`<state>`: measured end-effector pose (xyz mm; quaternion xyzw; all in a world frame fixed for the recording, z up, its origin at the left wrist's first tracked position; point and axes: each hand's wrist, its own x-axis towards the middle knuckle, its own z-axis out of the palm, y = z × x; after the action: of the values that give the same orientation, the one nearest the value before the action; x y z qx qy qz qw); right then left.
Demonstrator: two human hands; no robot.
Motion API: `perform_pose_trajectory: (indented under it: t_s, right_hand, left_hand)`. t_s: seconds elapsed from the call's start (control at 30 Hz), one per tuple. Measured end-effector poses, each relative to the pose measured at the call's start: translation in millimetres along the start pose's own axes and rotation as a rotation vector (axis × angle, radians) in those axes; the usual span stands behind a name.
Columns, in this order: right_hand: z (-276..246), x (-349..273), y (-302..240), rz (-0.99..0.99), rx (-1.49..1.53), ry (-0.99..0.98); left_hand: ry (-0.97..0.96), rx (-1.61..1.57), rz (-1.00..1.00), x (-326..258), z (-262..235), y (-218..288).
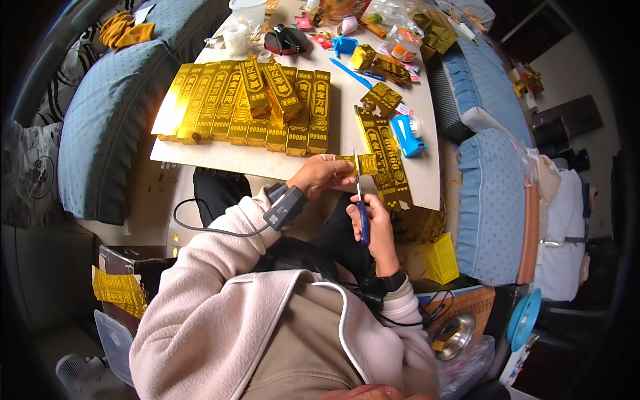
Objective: The person cuts a sheet of gold-colored paper with scissors, folds it into a rectangular bar, and applies glue to seal the edges. They repeat this process to produce multiple bars and stack them on the table.
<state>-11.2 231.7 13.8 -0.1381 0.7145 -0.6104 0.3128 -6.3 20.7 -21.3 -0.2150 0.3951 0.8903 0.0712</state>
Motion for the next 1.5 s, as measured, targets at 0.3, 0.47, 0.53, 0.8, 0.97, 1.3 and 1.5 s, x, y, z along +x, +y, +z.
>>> perform_pose_trajectory:
  t_s: [0.3, 0.47, 0.53, 0.8, 0.97, 1.3, 1.5]
  right_hand:
    - [-25, 34, -11, -0.159, -0.400, 0.288]
    - [-50, 68, -25, -0.239, -0.915, 0.475]
    - [-53, 76, -26, -0.267, -0.997, 0.447]
    - [-12, 87, -57, -0.558, -0.983, 0.386]
    - [70, 130, -90, -0.643, -0.937, 0.193]
    - [122, 174, -74, -0.628, -0.801, 0.233]
    - [54, 91, -30, -0.607, -0.137, 0.100]
  left_hand:
    - [-0.072, -0.002, 0.098, -5, -3, 0]
    - [-0.122, 0.077, 0.151, -37, 2, 13]
    - [-0.098, 0.135, 0.164, -48, 1, 18]
    - [0.133, 0.279, 0.427, -79, -35, 33]
    - [0.160, 0.158, 0.560, -103, -61, 39]
    - [0.303, 0.129, 0.705, -131, -85, 54]
    - [0.051, 0.050, 0.784, -118, -66, 60]
